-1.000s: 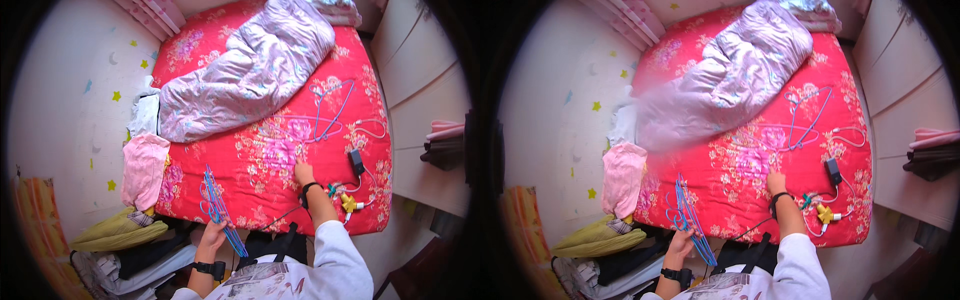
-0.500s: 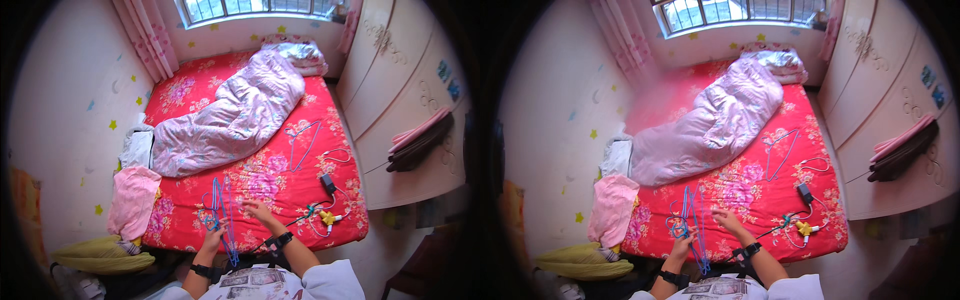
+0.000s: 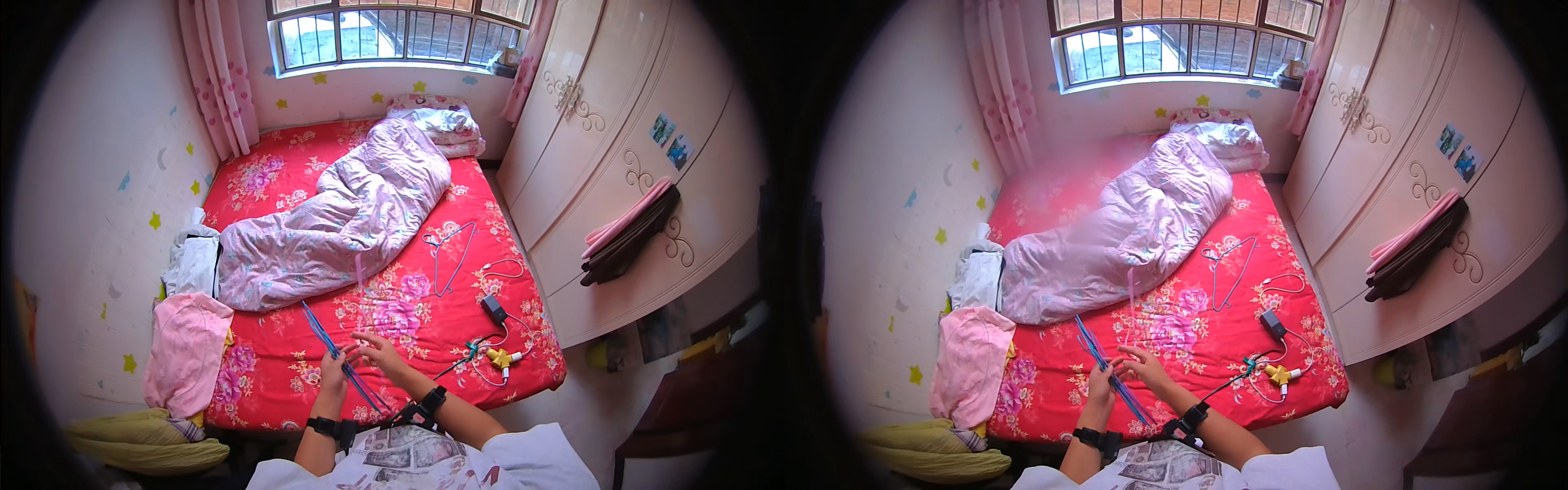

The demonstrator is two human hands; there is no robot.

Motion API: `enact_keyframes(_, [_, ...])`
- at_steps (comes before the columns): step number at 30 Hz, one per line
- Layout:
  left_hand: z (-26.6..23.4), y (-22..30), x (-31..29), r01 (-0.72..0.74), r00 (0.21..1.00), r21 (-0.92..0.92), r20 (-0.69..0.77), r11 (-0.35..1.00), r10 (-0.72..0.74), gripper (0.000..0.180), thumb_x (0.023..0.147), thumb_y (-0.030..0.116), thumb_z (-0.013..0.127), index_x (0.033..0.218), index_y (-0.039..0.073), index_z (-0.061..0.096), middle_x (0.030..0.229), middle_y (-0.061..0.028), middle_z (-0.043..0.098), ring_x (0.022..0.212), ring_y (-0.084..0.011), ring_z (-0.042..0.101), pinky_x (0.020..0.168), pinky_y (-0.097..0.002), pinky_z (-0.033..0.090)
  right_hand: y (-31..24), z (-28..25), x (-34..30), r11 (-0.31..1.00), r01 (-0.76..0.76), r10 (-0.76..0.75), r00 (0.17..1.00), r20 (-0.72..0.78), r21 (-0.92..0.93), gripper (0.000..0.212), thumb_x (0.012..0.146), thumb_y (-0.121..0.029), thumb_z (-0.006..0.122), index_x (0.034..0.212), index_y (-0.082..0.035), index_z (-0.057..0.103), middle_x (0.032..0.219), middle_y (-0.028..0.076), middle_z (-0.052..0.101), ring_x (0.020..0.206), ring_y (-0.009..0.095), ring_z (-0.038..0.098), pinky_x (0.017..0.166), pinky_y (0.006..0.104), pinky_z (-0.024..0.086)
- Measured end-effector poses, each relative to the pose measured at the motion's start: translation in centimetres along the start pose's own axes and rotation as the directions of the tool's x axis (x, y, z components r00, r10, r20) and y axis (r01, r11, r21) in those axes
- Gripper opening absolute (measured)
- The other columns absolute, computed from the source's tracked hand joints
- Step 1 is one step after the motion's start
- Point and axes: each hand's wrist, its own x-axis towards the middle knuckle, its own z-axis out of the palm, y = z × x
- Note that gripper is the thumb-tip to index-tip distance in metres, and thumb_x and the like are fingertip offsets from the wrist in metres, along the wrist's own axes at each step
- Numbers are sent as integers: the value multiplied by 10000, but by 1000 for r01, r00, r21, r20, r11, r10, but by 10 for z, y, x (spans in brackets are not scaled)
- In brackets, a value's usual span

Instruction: Fold various pieces of clothing on a bed and hang up plastic clothes hangers.

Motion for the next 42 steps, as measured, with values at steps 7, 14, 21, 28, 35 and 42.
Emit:
enact_keyframes(7, [20, -15, 23, -188, 978, 98, 112, 977, 177, 181, 936, -16, 426, 1100, 44, 471, 1137, -121, 585, 1031, -222, 598, 884, -338, 511, -27, -14, 8, 986, 115, -119, 992, -29, -118, 339, 897, -89, 556, 1226, -5, 555, 927, 28, 657, 586, 28, 477, 495, 172, 373])
enact_keyframes(14, [80, -13, 23, -224, 969, 452, 194, 863, 150, 231, 904, -36, 483, 1127, 20, 513, 1074, -56, 580, 959, -138, 575, 903, -277, 470, -40, -78, 6, 992, 121, -122, 992, 22, 27, 300, 903, -106, 539, 1182, -16, 599, 925, 18, 674, 552, 11, 438, 478, 176, 346])
enact_keyframes(21, [119, -46, 17, -121, 992, 427, 74, 896, 99, 243, 925, -1, 463, 1164, 6, 509, 1061, -66, 595, 966, -138, 581, 840, -264, 473, -28, -130, 10, 989, 84, -93, 993, 68, 118, 277, 926, -115, 514, 1158, 2, 609, 850, 12, 648, 586, 35, 470, 515, 192, 385])
enact_keyframes(28, [128, -72, 9, 30, 972, 260, -232, 965, 32, 223, 892, -9, 465, 1110, -5, 513, 954, -119, 609, 904, -213, 606, 918, -345, 475, -20, -177, 29, 937, -278, 171, 893, 417, 212, 281, 914, -164, 552, 1159, -41, 611, 838, -11, 630, 603, 48, 505, 500, 194, 410])
enact_keyframes(35, [114, -56, -35, -96, 926, -51, -370, 994, 71, 234, 903, 44, 480, 1136, 17, 480, 742, -45, 493, 722, -200, 543, 966, -440, 424, 38, -319, 145, 715, -20, -163, 967, -195, -699, 395, 783, -212, 639, 1121, -11, 602, 1058, 167, 636, 990, 272, 600, 857, 364, 472])
enact_keyframes(42, [95, -58, -80, -192, 890, -25, -425, 981, 163, 385, 900, 82, 581, 1241, 33, 410, 790, -84, 574, 790, -218, 601, 778, -343, 493, 65, -469, 192, 442, -213, -205, 921, -330, -871, 615, 715, -184, 646, 1233, 44, 406, 1133, 294, 559, 1099, 439, 528, 933, 454, 430])
